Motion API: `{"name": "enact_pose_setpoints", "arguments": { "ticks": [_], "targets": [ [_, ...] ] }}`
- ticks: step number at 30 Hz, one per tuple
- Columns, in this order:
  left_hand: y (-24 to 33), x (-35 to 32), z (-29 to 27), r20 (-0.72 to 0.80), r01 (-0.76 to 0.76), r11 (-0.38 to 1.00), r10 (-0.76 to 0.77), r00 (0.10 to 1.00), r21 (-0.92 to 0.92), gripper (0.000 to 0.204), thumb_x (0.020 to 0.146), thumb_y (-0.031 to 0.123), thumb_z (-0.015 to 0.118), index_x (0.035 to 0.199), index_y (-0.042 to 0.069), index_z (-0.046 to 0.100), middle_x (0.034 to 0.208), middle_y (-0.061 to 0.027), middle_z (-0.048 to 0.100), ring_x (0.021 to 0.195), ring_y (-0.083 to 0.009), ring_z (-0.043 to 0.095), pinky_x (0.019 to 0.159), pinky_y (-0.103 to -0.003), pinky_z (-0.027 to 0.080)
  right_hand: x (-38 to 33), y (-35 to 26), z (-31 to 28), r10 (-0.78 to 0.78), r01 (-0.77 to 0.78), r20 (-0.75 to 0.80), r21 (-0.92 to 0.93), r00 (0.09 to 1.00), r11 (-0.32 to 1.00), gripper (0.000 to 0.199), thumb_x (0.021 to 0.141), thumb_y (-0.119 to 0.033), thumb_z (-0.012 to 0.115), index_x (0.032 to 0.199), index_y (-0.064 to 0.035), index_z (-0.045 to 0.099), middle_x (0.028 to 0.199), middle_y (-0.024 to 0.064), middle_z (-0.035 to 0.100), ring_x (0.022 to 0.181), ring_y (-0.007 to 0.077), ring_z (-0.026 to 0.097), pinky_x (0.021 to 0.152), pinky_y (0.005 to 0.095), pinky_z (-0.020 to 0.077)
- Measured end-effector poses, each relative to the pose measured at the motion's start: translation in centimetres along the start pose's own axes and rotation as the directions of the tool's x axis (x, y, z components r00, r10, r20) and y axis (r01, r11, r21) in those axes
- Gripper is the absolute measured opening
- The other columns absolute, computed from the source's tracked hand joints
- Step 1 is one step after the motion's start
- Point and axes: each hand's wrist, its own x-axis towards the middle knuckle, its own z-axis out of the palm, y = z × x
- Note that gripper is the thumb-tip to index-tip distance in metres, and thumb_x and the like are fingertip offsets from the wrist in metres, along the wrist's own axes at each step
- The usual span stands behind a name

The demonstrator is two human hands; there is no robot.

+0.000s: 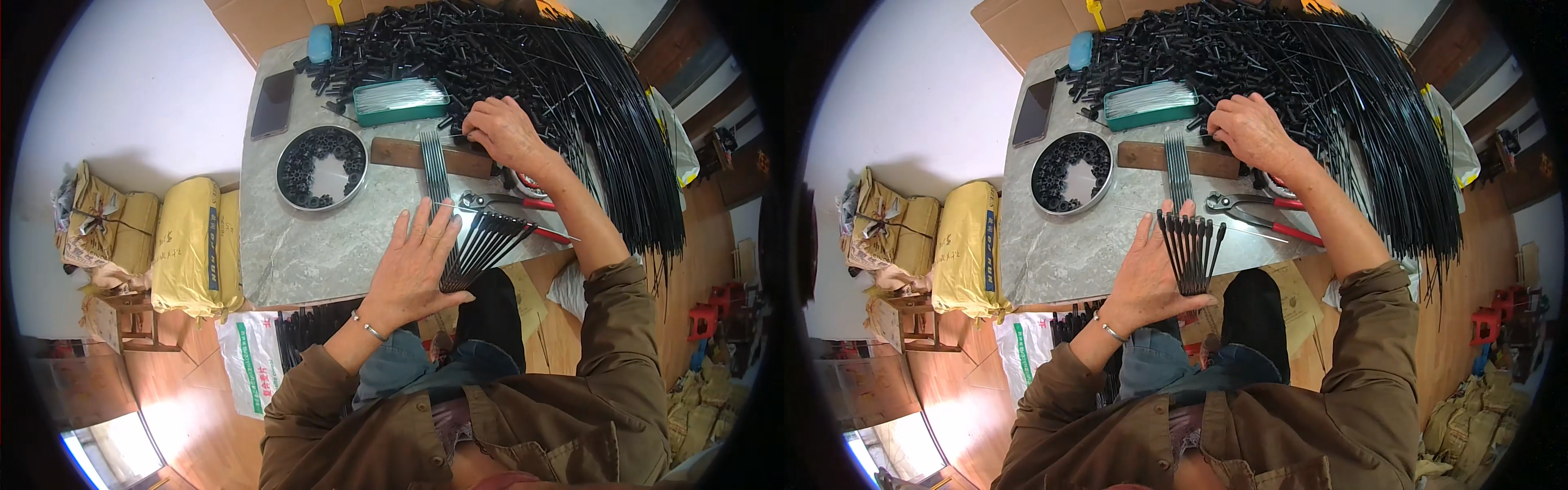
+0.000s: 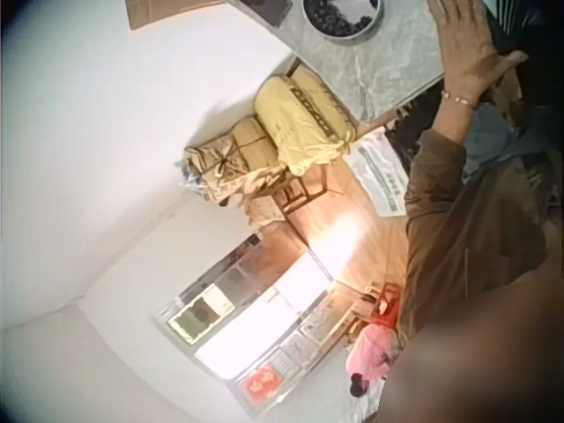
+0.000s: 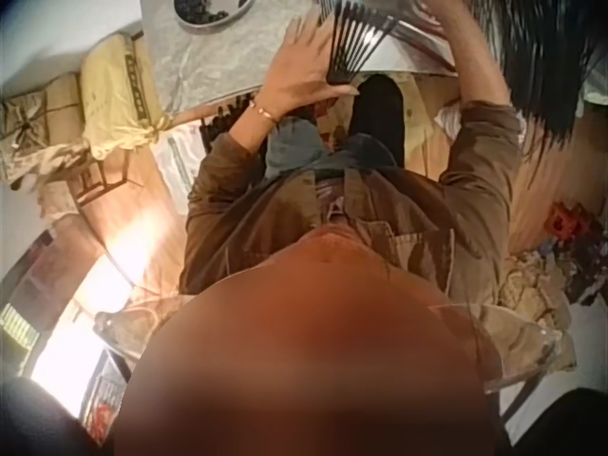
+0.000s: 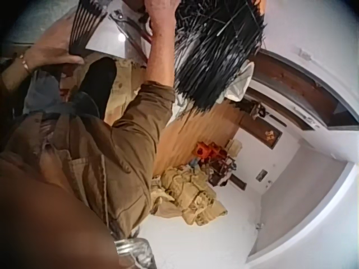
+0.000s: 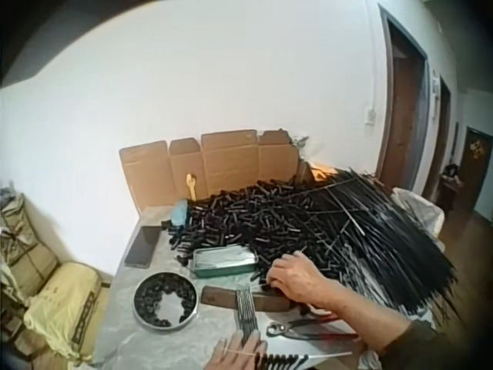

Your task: The recorder is assembling black rods into a bracket holder and using pliers to secure and trim them.

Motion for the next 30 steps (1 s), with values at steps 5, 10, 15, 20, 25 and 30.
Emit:
{"name": "enact_pose_setpoints", "arguments": {
  "ticks": [5, 10, 15, 20, 25, 30],
  "targets": [
    [-0.1, 0.1, 0.1, 0.006, -0.012, 1.0, 0.012, 1.0, 0.006, 0.099, 0.066, 0.056, 0.075, 0.137, -0.002, 0.039, 0.149, -0.021, 0.027, 0.138, -0.0412, 0.023, 0.111, -0.053, 0.021, 0.5, 0.3, 0.1, -0.048, 0.048, 0.02, 0.026, 0.999, 0.999, 0.003, 0.079, -0.011, 0.063, 0.082, -0.0107, 0.062, 0.083, 0.0017, 0.06, 0.088, 0.0221, 0.056, 0.079, 0.0363, 0.0372],
    [-0.1, 0.1, -0.1, -0.015, -0.016, 1.0, 0.016, 1.0, 0.004, 0.099, 0.066, 0.055, 0.075, 0.137, -0.003, 0.039, 0.149, -0.0211, 0.027, 0.138, -0.0413, 0.024, 0.111, -0.053, 0.022, 1.2, -0.4, 0.3, -0.041, 0.034, 0.061, 0.119, 0.997, 0.992, 0.003, 0.079, -0.011, 0.062, 0.082, -0.0107, 0.062, 0.084, 0.0019, 0.061, 0.089, 0.0206, 0.057, 0.08, 0.0355, 0.0367],
    [-0.3, -0.1, 0.1, -0.04, -0.015, 1.0, 0.014, 0.999, -0.011, 0.099, 0.065, 0.054, 0.076, 0.137, -0.002, 0.038, 0.149, -0.021, 0.027, 0.138, -0.041, 0.024, 0.111, -0.053, 0.022, 1.8, -1.2, -0.3, 0.046, -0.092, 0.207, 0.219, 0.977, 0.971, 0.009, 0.08, -0.013, 0.059, 0.082, -0.0062, 0.063, 0.081, 0.0073, 0.065, 0.08, 0.0266, 0.062, 0.076, 0.0386, 0.0443],
    [-0.3, -0.1, 0.1, -0.043, -0.023, 0.999, 0.022, 0.999, -0.022, 0.099, 0.064, 0.053, 0.077, 0.137, -0.001, 0.039, 0.148, -0.0208, 0.028, 0.138, -0.0406, 0.024, 0.111, -0.052, 0.022, 2.0, -1.5, -0.3, 0.115, -0.186, 0.261, 0.27, 0.959, 0.945, 0.014, 0.081, -0.014, 0.057, 0.082, -0.0025, 0.064, 0.079, 0.0126, 0.067, 0.074, 0.0321, 0.064, 0.069, 0.0406, 0.0496],
    [-0.3, -0.2, 0.1, -0.039, -0.026, 1.0, 0.026, 0.999, -0.011, 0.099, 0.064, 0.054, 0.077, 0.137, -0.001, 0.039, 0.148, -0.0206, 0.029, 0.137, -0.0405, 0.025, 0.111, -0.052, 0.023, 2.9, -1.6, 1.0, 0.149, -0.214, 0.196, 0.373, 0.969, 0.903, 0.013, 0.081, -0.011, 0.061, 0.089, -0.0022, 0.065, 0.079, 0.0119, 0.067, 0.072, 0.0284, 0.065, 0.067, 0.0356, 0.0496],
    [-0.4, -0.2, 0.3, -0.07, -0.032, 0.999, 0.031, 0.997, -0.02, 0.098, 0.064, 0.055, 0.076, 0.137, -0.001, 0.04, 0.148, -0.0206, 0.029, 0.137, -0.0405, 0.026, 0.11, -0.052, 0.023, 2.3, -1.9, 0.5, 0.236, -0.279, 0.152, 0.436, 0.96, 0.856, 0.015, 0.081, -0.013, 0.062, 0.091, -0.0027, 0.066, 0.078, 0.0106, 0.067, 0.074, 0.0261, 0.065, 0.068, 0.0339, 0.0494]
  ]
}}
